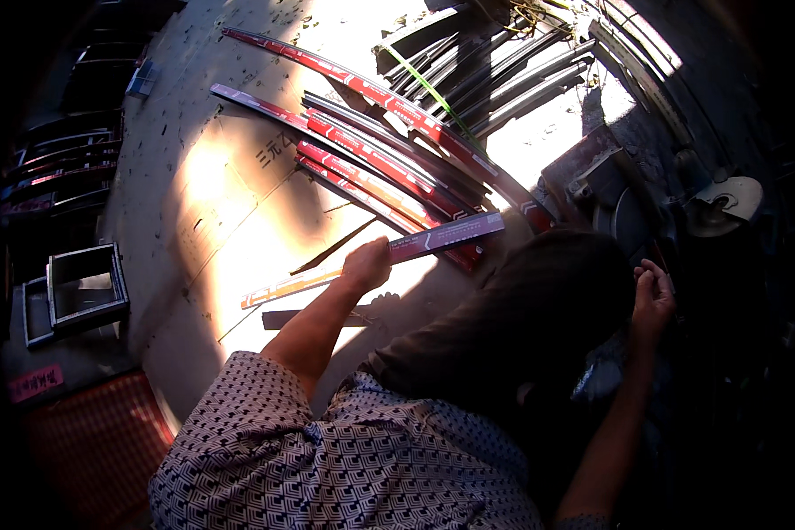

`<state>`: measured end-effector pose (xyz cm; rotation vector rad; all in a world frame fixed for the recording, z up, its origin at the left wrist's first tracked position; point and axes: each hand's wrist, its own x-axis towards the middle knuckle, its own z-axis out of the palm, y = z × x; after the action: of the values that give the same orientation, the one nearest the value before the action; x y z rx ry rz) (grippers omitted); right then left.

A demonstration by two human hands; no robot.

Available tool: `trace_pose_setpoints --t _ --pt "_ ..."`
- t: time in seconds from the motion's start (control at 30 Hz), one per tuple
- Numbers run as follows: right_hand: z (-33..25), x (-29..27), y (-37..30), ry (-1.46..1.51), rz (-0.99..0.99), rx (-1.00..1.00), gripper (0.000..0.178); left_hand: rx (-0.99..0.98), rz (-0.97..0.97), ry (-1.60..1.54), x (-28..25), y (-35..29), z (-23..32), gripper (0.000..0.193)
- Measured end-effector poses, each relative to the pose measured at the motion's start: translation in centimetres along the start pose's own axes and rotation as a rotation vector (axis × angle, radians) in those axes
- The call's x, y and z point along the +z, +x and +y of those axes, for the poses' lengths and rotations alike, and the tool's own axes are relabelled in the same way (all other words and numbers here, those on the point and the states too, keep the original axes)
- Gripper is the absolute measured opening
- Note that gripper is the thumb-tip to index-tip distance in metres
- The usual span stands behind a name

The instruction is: The person measures and marks red metal profiles with a tape measure and marker, then cuts them using a chop saw. The person repeats this process for multiple pieces, stacking the cut sections on the floor.

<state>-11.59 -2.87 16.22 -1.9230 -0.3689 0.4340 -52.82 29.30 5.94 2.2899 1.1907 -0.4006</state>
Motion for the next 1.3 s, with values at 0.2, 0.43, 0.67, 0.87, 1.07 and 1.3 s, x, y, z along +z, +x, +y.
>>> trace_pose_setpoints --t 0.2,0.43,0.67,0.87,1.07,1.3 --pt "-12.5 2.6 1.8 -0.149 -0.088 -0.222 0.032 0.173 0.185 -0.031 -1.2 0.9 2.5 0.017" --pt "-20.6 9.4 -1.0 -0.764 -0.349 -0.788 0.034 0.297 0.265 -0.072 -2.6 0.5 6.2 0.019" --pt "-20.0 13.0 -1.9 -1.015 -0.642 -0.964 0.050 0.306 0.230 -0.100 -3.5 0.5 7.9 0.025" --pt "-20.8 13.6 -1.9 -1.128 -0.735 -0.927 0.065 0.361 0.293 -0.229 -6.1 -0.1 10.1 0.026" --pt "-20.9 13.9 -1.5 -1.182 -0.724 -0.884 0.059 0.406 0.308 -0.180 -7.7 -0.2 11.7 0.034" --pt "-20.8 13.9 -1.3 -1.271 -0.660 -0.951 0.040 0.472 0.317 -0.124 -8.5 0.1 11.7 0.036"
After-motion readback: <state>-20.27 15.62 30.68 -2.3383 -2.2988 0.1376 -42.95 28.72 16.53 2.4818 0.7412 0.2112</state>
